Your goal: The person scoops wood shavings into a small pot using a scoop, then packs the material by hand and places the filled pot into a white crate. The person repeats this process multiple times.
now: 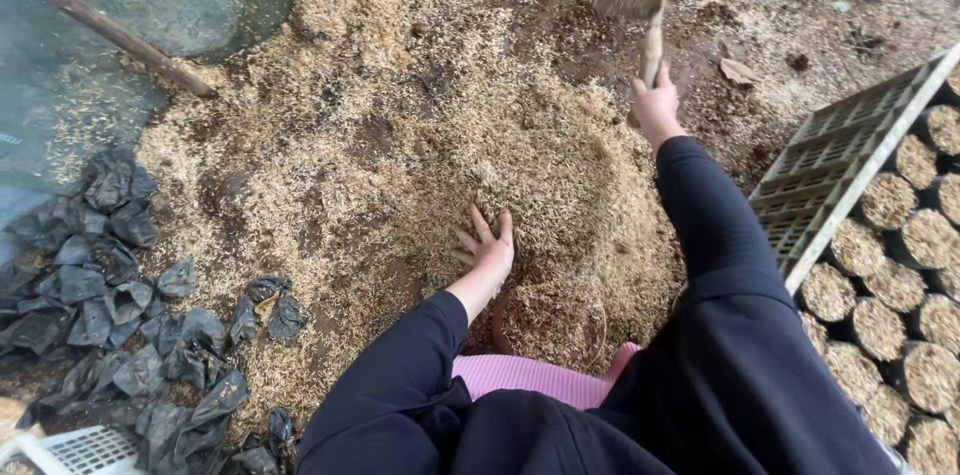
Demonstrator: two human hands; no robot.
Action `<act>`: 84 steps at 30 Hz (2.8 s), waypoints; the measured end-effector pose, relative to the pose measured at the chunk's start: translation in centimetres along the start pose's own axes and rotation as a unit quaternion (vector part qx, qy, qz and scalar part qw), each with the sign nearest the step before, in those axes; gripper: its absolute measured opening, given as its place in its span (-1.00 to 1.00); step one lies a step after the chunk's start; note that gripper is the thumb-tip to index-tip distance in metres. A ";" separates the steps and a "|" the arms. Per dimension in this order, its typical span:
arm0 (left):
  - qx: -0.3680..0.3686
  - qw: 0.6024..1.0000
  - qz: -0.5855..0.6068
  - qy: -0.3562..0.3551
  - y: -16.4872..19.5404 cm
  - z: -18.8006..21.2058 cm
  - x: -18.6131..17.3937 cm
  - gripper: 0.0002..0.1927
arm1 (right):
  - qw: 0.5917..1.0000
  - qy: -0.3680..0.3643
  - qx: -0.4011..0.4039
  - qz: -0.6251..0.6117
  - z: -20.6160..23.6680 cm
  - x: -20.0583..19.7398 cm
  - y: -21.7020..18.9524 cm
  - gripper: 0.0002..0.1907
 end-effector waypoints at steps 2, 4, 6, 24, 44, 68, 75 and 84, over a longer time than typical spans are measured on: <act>-0.012 1.000 -0.015 -0.003 -0.4 -0.5 -0.5 -0.07 | 0.996 -0.021 -0.054 0.074 0.2 1.6 -0.5 -0.18; -0.015 1.000 -0.017 -0.010 -0.6 -0.5 -0.8 -0.09 | 0.992 -0.106 -0.002 0.065 0.9 3.1 2.2 -0.18; -0.014 1.000 -0.001 -0.011 -0.5 -0.5 -1.1 -0.09 | 0.980 -0.182 0.056 0.055 2.9 2.7 4.6 -0.18; 0.089 0.989 0.100 0.056 2.5 -0.5 -0.7 -0.16 | 0.939 -0.132 -0.170 0.267 27.9 -13.6 6.4 -0.29; 0.065 0.995 0.053 0.061 3.6 1.7 -1.4 -0.26 | 0.966 -0.119 -0.153 0.171 30.2 -10.4 6.7 -0.20; 0.274 0.941 0.065 0.186 6.1 -0.8 -10.9 -0.66 | 0.851 -0.133 -0.032 0.507 13.9 -10.6 12.1 -0.67; 0.177 0.939 -0.245 0.162 5.7 2.9 -9.1 -0.58 | 0.762 -0.118 -0.405 0.492 22.0 -8.4 2.6 -0.43; 0.395 0.846 -0.200 0.298 8.6 6.8 -6.4 -0.84 | 0.763 -0.388 0.145 0.496 31.5 -18.8 16.8 -0.39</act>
Point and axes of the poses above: each hand's wrist, its own z-axis away from the middle knuckle, its own x-axis out of the palm, y = z × x, the point moved 9 cm from there along -z, towards the middle knuckle, and after that the axes turned 6 degrees about -y, right-handed, at the moved point
